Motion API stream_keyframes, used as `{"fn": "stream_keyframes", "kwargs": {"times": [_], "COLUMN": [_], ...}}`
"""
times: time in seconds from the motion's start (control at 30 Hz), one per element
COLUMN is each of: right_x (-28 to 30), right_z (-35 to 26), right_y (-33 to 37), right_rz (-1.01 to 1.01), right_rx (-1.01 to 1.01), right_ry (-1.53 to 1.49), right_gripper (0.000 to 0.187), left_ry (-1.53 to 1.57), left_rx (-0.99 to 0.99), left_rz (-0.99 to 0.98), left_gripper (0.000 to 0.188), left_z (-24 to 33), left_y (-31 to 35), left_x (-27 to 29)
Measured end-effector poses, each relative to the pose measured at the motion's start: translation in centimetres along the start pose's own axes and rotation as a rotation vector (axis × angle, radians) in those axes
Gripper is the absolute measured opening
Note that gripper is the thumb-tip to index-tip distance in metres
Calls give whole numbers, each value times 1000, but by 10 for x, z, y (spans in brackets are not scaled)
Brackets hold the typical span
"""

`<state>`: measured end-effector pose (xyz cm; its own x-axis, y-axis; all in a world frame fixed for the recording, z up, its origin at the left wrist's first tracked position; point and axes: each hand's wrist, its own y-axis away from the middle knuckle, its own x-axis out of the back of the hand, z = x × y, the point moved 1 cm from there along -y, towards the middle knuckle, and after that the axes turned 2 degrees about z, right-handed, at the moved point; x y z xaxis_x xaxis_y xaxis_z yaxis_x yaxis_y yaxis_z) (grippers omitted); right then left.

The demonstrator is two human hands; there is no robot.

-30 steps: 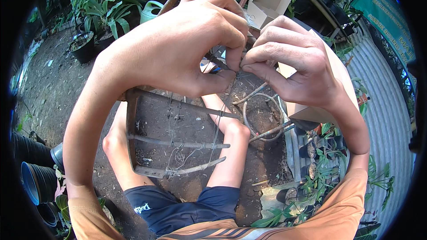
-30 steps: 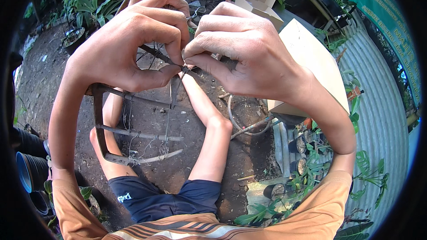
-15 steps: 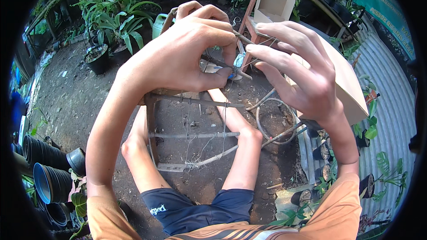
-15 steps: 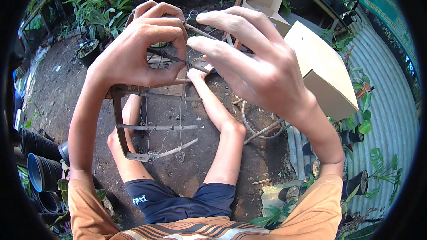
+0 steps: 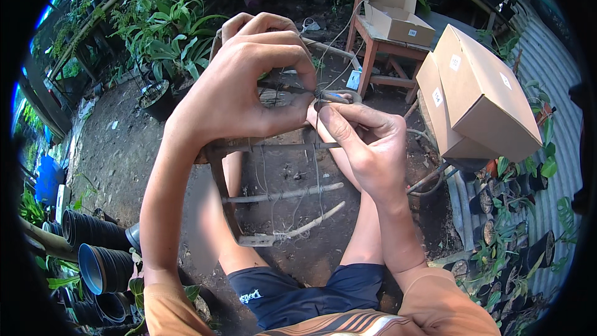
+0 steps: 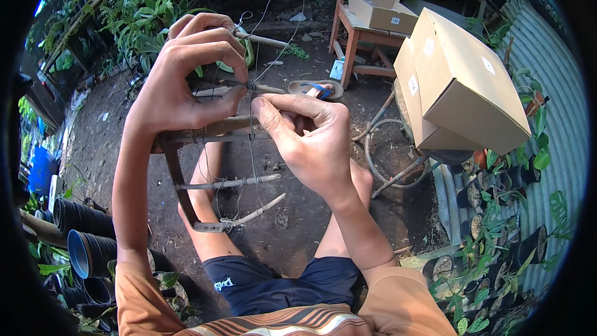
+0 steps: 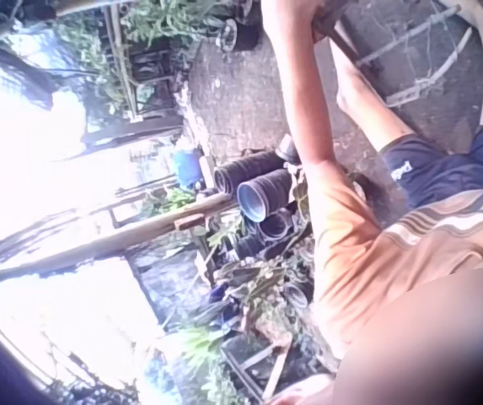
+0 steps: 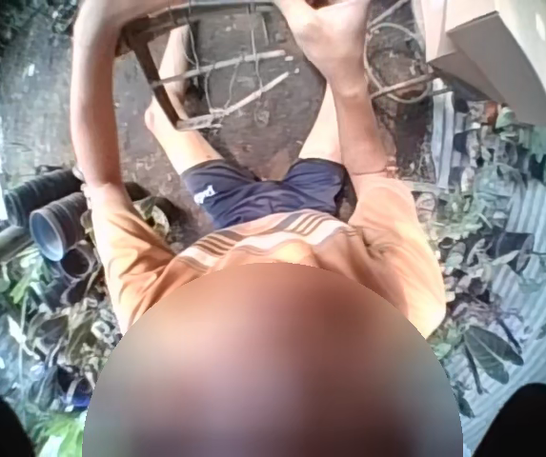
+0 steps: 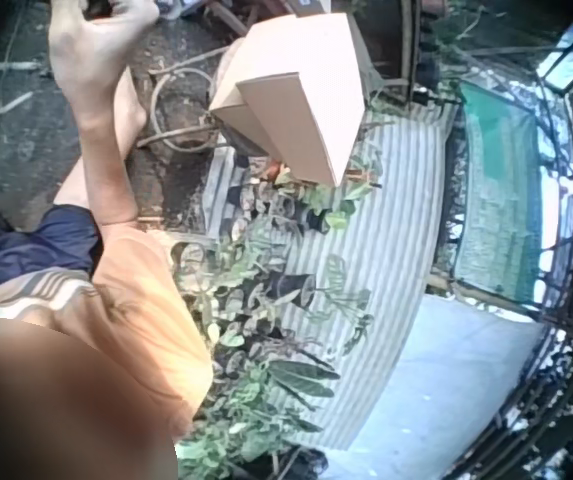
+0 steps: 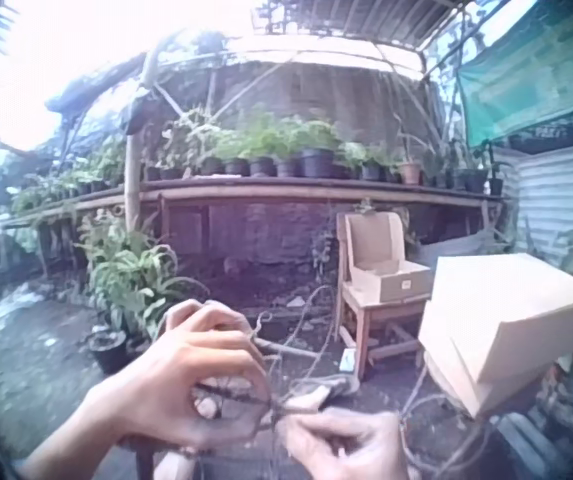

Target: The person sits on the ground and ties thin wire around a small wooden frame made of sticks. They wrap the wire around multiple joints to secure the structure, adjusting the frame as needed.

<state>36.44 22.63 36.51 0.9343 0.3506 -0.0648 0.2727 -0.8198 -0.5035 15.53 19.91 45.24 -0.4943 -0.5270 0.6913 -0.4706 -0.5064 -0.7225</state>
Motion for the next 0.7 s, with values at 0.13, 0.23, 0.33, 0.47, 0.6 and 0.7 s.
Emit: {"fn": "stream_keyframes", "kwargs": {"times": [0.13, 0.23, 0.33, 0.47, 0.6, 0.7], "right_x": [-8, -9, -10, -11, -7, -1], "right_z": [-4, -11, -19, -25, -32, -38], "right_y": [5, 9, 11, 11, 9, 7], "right_rz": [68, 95, 122, 197, 248, 196], "right_rx": [-86, -100, -100, -23, 466, 728], "right_ry": [-105, -70, -46, 65, 557, 871], "right_gripper": [15, 12, 9, 9, 19, 19], "left_ry": [5, 2, 20, -30, -41, -53], "left_rx": [10, 17, 30, 39, 63, 59], "left_rz": [-14, -6, 11, 45, 68, 80], "left_gripper": [17, 13, 13, 13, 14, 15], "left_z": [2, 2, 5, 14, 22, 24], "left_y": [-2, -4, -6, -6, -11, -13], "left_x": [0, -1, -4, -9, -17, -21]}}
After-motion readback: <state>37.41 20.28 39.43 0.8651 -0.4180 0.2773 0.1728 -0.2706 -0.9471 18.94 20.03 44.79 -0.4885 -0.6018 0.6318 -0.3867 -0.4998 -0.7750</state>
